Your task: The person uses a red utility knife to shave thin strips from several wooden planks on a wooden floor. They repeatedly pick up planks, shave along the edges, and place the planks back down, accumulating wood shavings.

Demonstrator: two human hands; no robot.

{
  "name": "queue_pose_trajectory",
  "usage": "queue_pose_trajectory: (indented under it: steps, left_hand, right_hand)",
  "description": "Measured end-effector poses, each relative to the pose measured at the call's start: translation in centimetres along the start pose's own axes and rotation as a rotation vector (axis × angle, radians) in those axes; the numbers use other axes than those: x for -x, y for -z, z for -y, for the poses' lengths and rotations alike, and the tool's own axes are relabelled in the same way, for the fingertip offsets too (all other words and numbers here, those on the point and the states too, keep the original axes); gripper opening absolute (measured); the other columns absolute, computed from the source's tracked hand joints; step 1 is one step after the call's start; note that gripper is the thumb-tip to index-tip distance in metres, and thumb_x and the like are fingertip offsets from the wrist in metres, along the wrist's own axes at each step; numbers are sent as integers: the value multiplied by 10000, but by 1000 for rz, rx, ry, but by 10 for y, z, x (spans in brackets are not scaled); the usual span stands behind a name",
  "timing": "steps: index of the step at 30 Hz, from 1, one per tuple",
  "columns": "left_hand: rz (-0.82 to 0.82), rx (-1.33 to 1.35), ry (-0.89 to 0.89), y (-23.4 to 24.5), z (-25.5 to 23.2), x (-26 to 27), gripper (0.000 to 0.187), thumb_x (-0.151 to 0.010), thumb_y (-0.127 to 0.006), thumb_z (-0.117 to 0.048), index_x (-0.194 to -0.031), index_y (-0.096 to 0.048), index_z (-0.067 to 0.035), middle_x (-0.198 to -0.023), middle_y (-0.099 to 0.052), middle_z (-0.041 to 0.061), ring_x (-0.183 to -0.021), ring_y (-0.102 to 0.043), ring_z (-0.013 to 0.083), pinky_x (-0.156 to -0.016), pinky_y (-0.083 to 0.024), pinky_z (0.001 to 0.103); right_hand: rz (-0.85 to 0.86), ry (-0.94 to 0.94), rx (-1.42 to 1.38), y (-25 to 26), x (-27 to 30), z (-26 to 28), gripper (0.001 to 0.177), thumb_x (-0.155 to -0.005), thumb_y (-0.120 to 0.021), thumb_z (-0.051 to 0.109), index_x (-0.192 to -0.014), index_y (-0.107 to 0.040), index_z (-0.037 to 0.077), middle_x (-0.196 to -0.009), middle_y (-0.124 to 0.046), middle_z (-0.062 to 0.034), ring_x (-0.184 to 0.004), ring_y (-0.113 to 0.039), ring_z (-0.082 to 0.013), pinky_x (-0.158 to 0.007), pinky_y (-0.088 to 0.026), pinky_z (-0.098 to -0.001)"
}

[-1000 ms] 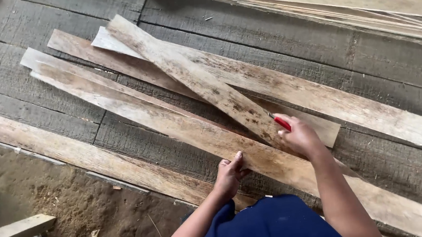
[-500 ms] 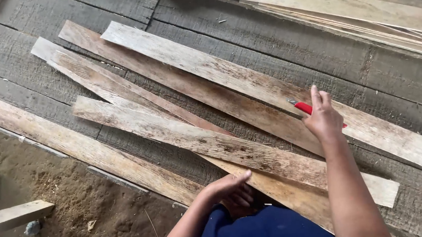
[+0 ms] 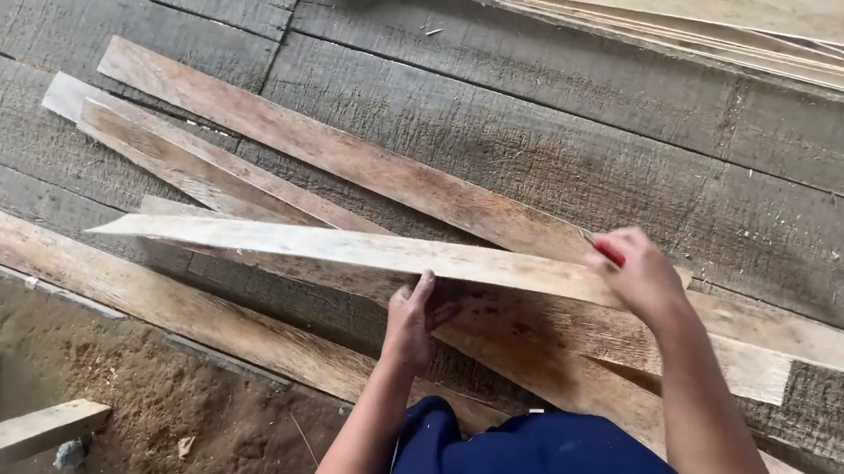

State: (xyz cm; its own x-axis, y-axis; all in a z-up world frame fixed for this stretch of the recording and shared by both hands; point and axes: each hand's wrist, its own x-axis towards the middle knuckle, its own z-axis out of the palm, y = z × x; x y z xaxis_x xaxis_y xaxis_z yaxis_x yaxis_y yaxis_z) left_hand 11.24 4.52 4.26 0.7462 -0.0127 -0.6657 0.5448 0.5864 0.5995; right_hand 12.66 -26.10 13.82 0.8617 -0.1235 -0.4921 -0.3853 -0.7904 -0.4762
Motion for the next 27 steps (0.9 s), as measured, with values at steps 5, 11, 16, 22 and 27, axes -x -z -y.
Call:
queue_pose_trajectory:
  steps: [5, 11, 16, 22, 27]
  left_hand:
    - [-20, -260, 75, 14, 5, -3, 303, -990, -649, -267, -932, -679, 29, -774, -751, 265, -629, -765, 362, -586, -650, 491]
    - [139, -581, 361, 35, -23, 15, 398, -969, -571, -350, -928, -749, 4, -719, -749, 203, -605, -769, 286, -555, -630, 395]
    - [287, -617, 312, 15, -43, 33, 480, -1027, -571, -453, -900, -733, -20, -725, -741, 180, -616, -754, 258, -587, -626, 357]
    - [345, -45, -8, -19, -58, -12, 860, -933, -663, -451, -1569, -272, -25, -1485, -510, 245, -1241, -618, 362, -983, -571, 431]
    - [192, 357, -39, -39, -64, -60, 678, -899, -680, -235, -1482, -386, -52, -1448, -516, 261, -1272, -579, 395, -1020, -556, 498]
  right_hand:
    - [-106, -82, 365, -62, -79, -55, 767, -802, -803, 319, -1500, -498, 238, -1598, -366, -32, -1073, -708, -519, -922, -570, -654]
    - [-199, -144, 268, -72, -86, -73, 335, -883, -758, 355, -1113, -556, 220, -1185, -606, -26, -1042, -726, -446, -901, -573, -592]
    - [-586, -16, 383, -43, -48, -68, 186, -955, -728, 257, -1062, -580, 221, -1079, -594, 24, -853, -727, -339, -777, -605, -511]
    - [-1169, 287, 660, -30, -9, -108, 206, -972, -774, 57, -930, -599, 158, -885, -550, 42, -648, -535, -129, -539, -444, -255]
    - [-1271, 424, 473, -47, 16, -144, 332, -1158, -690, -47, -893, -527, 70, -883, -528, -61, -653, -415, -128, -493, -388, -253]
